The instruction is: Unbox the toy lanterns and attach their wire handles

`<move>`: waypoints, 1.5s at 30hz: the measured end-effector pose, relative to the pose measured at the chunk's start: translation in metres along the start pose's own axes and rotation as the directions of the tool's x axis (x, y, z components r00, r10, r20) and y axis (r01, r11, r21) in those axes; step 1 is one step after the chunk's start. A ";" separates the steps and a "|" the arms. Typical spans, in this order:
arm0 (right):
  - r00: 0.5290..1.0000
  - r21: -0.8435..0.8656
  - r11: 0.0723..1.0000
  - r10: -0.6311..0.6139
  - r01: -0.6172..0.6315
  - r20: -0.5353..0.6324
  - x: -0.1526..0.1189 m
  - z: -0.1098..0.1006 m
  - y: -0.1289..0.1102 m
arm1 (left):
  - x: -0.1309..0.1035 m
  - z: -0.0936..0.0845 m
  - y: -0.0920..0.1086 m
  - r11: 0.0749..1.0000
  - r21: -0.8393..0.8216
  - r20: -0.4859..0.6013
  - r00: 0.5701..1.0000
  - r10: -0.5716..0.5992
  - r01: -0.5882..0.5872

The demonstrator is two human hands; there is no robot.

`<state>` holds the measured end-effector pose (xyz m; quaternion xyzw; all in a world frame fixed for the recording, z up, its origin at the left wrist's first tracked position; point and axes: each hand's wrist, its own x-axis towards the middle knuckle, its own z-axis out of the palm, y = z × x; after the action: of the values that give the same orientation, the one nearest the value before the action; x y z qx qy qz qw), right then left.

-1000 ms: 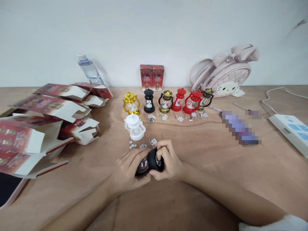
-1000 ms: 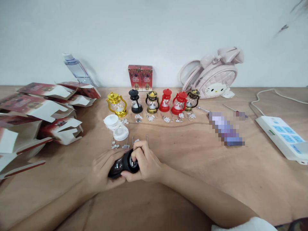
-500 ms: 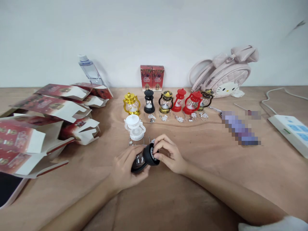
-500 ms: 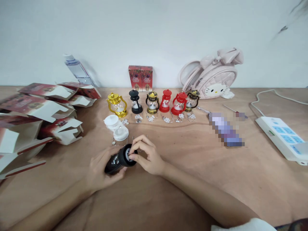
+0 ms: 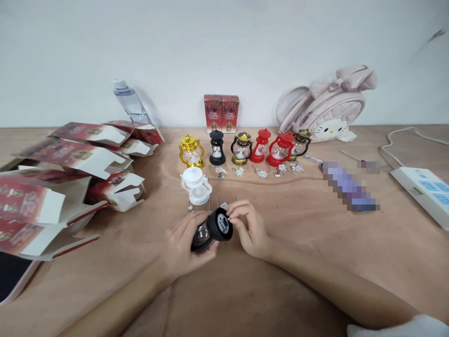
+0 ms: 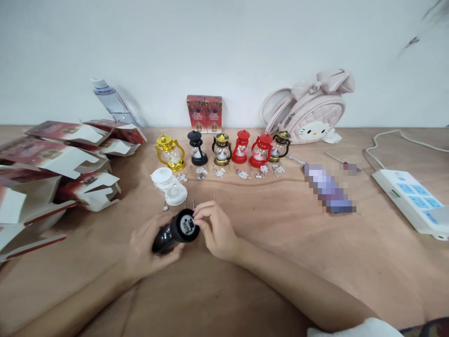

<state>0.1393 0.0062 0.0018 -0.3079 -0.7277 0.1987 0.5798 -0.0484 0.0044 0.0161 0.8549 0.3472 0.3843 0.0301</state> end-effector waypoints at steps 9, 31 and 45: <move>0.938 -0.387 0.868 0.345 -0.311 0.019 0.005 -0.004 0.018 | 0.000 -0.002 -0.001 0.997 0.058 -0.054 0.997 -0.048 0.051; 0.185 0.600 -0.259 0.795 -0.757 0.577 0.011 0.018 -0.028 | -0.001 -0.013 0.000 0.814 0.527 -0.083 0.938 0.335 -0.244; 0.384 -0.263 0.515 0.823 -0.816 0.419 0.070 -0.036 0.017 | -0.004 0.001 -0.010 0.933 0.349 -0.261 0.947 0.186 -0.087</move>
<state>0.1679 0.0637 0.0508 -0.5674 -0.6035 0.5247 0.1963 -0.0553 0.0101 0.0091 0.8043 0.3470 0.4422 -0.1930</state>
